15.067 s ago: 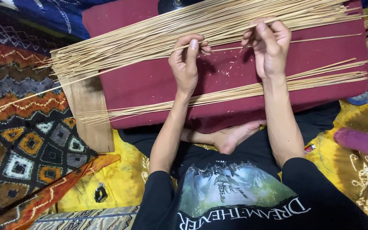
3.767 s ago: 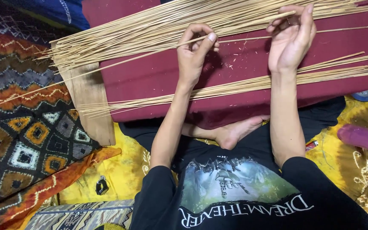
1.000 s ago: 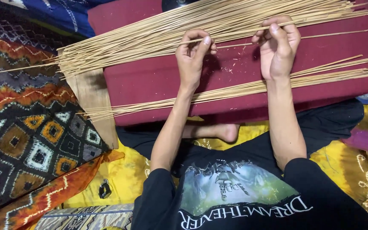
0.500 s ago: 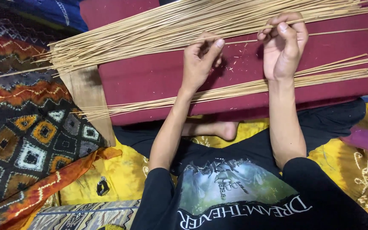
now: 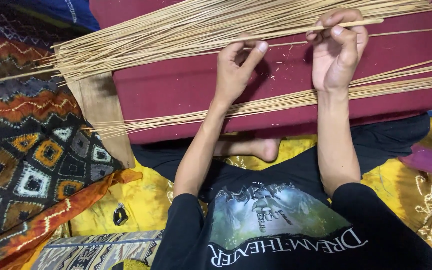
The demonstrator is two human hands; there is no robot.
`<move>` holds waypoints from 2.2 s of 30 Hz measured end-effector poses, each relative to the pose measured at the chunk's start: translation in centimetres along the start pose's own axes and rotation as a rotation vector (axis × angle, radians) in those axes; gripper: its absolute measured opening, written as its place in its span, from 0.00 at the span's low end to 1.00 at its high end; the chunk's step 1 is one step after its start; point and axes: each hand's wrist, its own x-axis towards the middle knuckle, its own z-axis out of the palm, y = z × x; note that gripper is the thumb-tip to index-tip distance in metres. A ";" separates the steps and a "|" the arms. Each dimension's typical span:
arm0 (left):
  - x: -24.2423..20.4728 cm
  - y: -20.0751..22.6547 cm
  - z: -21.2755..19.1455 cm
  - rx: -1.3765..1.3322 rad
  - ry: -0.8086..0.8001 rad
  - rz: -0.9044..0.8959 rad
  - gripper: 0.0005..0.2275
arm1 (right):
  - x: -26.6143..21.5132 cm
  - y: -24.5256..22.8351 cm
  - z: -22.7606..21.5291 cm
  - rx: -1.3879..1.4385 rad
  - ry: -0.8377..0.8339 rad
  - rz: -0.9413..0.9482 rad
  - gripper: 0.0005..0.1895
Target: Picking up individual thin wooden sticks from a pile and aligning them into a bundle.
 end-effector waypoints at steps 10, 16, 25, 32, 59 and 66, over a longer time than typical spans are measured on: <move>-0.3 -0.4 0.2 -0.073 -0.054 -0.032 0.11 | -0.1 -0.3 0.7 -0.013 -0.015 0.025 0.06; -0.1 -0.2 0.0 -0.139 -0.048 0.032 0.04 | 0.0 0.0 0.2 -0.014 -0.017 0.007 0.07; 0.4 -1.1 -0.5 -0.056 0.082 0.146 0.03 | 0.2 0.8 -1.1 0.084 0.014 -0.011 0.06; 0.4 0.4 0.3 -0.287 -0.042 0.125 0.03 | -0.2 0.4 1.4 0.040 -0.119 -0.048 0.07; -6.7 1.6 -2.5 -0.208 0.290 0.090 0.06 | -5.1 -1.5 1.1 0.013 -0.162 0.084 0.08; -9.4 1.9 -8.7 -0.148 0.378 0.104 0.05 | -5.1 -4.9 -7.8 -0.080 0.017 0.041 0.07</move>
